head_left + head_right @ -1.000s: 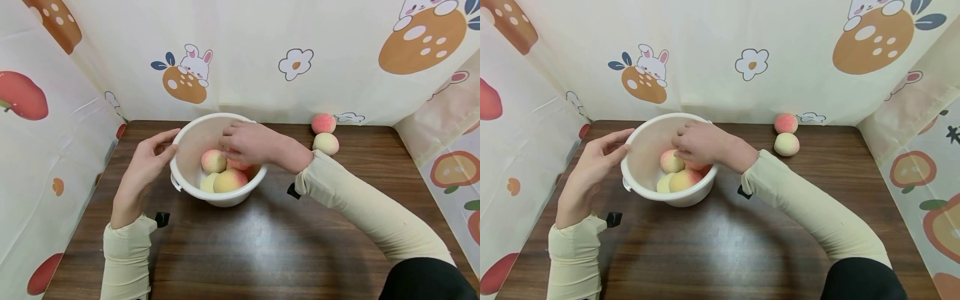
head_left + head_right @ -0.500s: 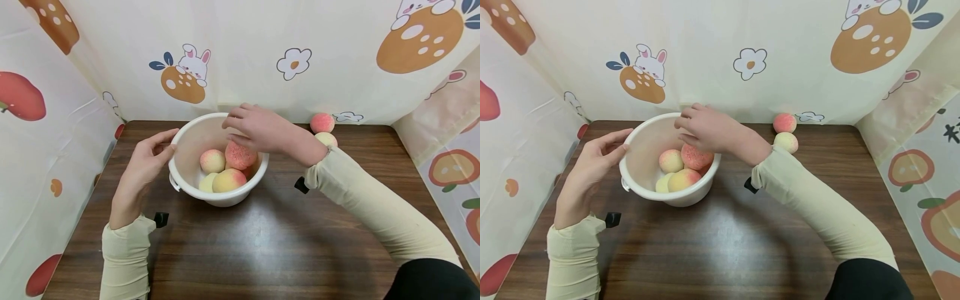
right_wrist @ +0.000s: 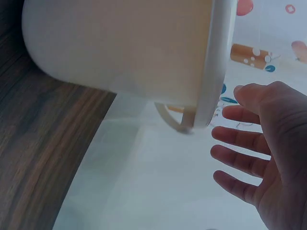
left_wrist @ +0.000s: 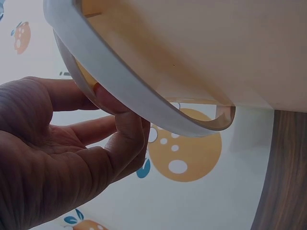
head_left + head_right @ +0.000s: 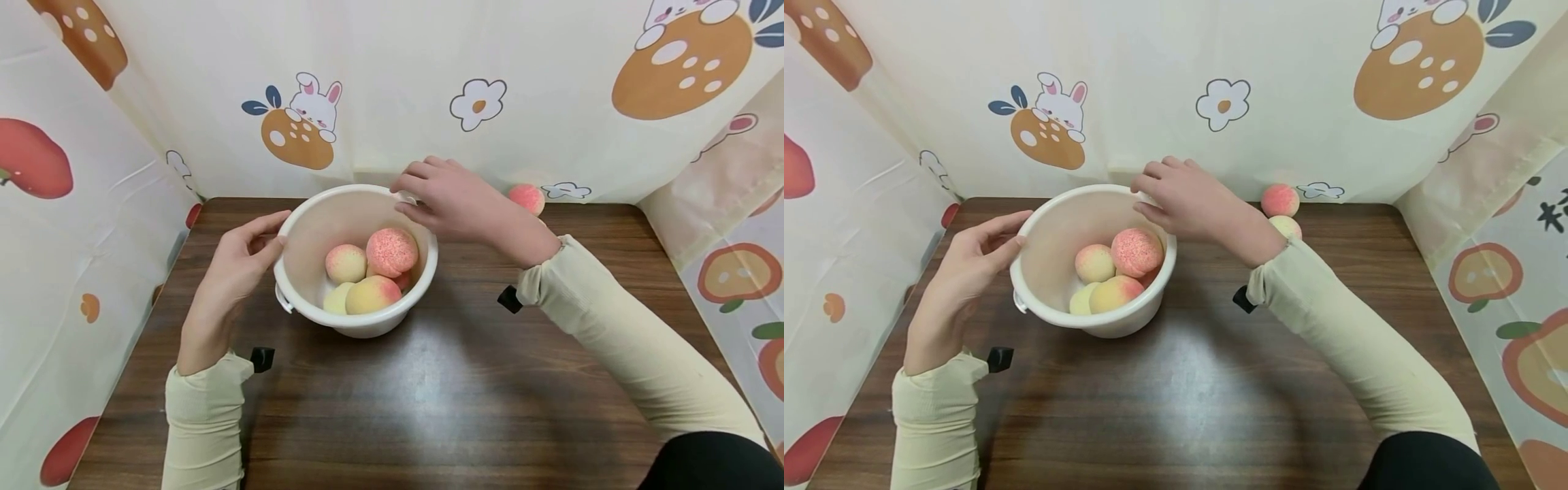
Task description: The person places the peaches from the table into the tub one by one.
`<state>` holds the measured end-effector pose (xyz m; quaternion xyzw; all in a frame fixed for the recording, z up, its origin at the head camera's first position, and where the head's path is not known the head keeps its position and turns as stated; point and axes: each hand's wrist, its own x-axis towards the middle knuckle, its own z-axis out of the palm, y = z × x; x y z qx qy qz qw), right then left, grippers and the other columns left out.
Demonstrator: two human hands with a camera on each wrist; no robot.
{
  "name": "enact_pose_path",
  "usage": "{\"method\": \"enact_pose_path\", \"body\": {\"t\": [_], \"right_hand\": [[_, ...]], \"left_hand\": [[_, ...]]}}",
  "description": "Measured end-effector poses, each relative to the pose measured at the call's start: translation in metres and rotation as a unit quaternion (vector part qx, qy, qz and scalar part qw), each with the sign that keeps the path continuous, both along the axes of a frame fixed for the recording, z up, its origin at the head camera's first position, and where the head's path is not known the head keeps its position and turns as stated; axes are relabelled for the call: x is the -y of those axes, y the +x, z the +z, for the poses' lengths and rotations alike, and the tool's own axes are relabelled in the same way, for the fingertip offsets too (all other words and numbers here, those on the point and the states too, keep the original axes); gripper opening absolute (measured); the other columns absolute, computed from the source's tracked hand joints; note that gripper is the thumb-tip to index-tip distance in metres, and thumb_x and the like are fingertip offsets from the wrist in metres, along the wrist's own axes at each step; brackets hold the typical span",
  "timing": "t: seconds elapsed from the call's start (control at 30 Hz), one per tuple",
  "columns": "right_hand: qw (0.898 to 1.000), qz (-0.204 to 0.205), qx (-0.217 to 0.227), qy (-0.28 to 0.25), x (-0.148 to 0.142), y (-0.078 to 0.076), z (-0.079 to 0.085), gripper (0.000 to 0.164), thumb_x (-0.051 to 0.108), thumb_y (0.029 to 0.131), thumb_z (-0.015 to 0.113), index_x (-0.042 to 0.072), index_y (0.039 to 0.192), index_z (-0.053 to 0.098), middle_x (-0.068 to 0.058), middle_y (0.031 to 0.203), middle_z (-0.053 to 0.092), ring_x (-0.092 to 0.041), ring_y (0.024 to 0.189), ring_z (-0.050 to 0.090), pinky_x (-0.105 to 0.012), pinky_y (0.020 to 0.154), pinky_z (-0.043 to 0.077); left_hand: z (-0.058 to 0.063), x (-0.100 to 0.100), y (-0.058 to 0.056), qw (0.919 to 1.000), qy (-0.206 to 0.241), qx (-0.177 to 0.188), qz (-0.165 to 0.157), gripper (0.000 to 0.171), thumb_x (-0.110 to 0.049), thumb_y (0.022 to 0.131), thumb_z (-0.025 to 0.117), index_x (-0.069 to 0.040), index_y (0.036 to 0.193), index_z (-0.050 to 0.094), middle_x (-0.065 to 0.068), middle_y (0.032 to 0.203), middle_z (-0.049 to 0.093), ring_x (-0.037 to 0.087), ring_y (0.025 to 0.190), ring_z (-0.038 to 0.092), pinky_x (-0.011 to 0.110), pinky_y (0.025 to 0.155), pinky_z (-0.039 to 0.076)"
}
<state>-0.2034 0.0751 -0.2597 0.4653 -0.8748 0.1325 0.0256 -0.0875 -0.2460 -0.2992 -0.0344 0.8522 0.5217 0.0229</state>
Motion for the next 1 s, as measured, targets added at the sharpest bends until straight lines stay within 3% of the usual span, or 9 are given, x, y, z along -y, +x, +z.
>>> {"method": "enact_pose_path", "body": {"t": [0.23, 0.67, 0.8, 1.0], "right_hand": [[0.999, -0.030, -0.002, -0.015, -0.016, -0.002, -0.008, 0.032, 0.031, 0.105, 0.061, 0.011, 0.130, 0.068, -0.008, 0.125, 0.068, -0.033, 0.117, 0.059, -0.049, 0.104, 0.046], [0.994, -0.100, -0.015, -0.035, -0.053, -0.012, -0.036, 0.030, 0.025, 0.104, 0.063, 0.004, 0.126, 0.067, -0.015, 0.121, 0.069, -0.039, 0.115, 0.061, -0.054, 0.104, 0.047], [0.991, -0.134, -0.003, -0.026, -0.066, -0.014, -0.044, 0.033, 0.027, 0.105, 0.062, 0.004, 0.129, 0.065, -0.015, 0.125, 0.067, -0.040, 0.122, 0.059, -0.054, 0.108, 0.046], [0.980, -0.198, 0.009, 0.012, -0.083, -0.011, -0.053, 0.039, 0.036, 0.109, 0.052, 0.010, 0.136, 0.062, -0.012, 0.135, 0.064, -0.038, 0.132, 0.055, -0.064, 0.099, 0.048]], "left_hand": [[0.000, 0.001, 0.001, 1.0000, 0.002, 0.005, -0.001, 0.048, -0.014, 0.106, 0.055, -0.008, 0.154, 0.052, 0.021, 0.131, 0.062, 0.007, 0.094, 0.059, 0.014, 0.072, 0.052], [0.000, 0.000, 0.000, 1.0000, 0.003, 0.008, -0.002, 0.048, -0.015, 0.107, 0.055, -0.008, 0.153, 0.052, 0.021, 0.135, 0.061, 0.009, 0.098, 0.058, 0.013, 0.073, 0.052], [0.000, 0.000, 0.001, 0.9999, 0.005, 0.009, -0.002, 0.047, -0.015, 0.106, 0.055, -0.008, 0.153, 0.052, 0.021, 0.135, 0.060, 0.010, 0.099, 0.058, 0.013, 0.073, 0.052], [0.000, 0.001, 0.001, 1.0000, 0.002, 0.007, -0.003, 0.047, -0.015, 0.107, 0.054, -0.009, 0.154, 0.052, 0.021, 0.136, 0.061, 0.009, 0.099, 0.058, 0.013, 0.074, 0.052]]}}
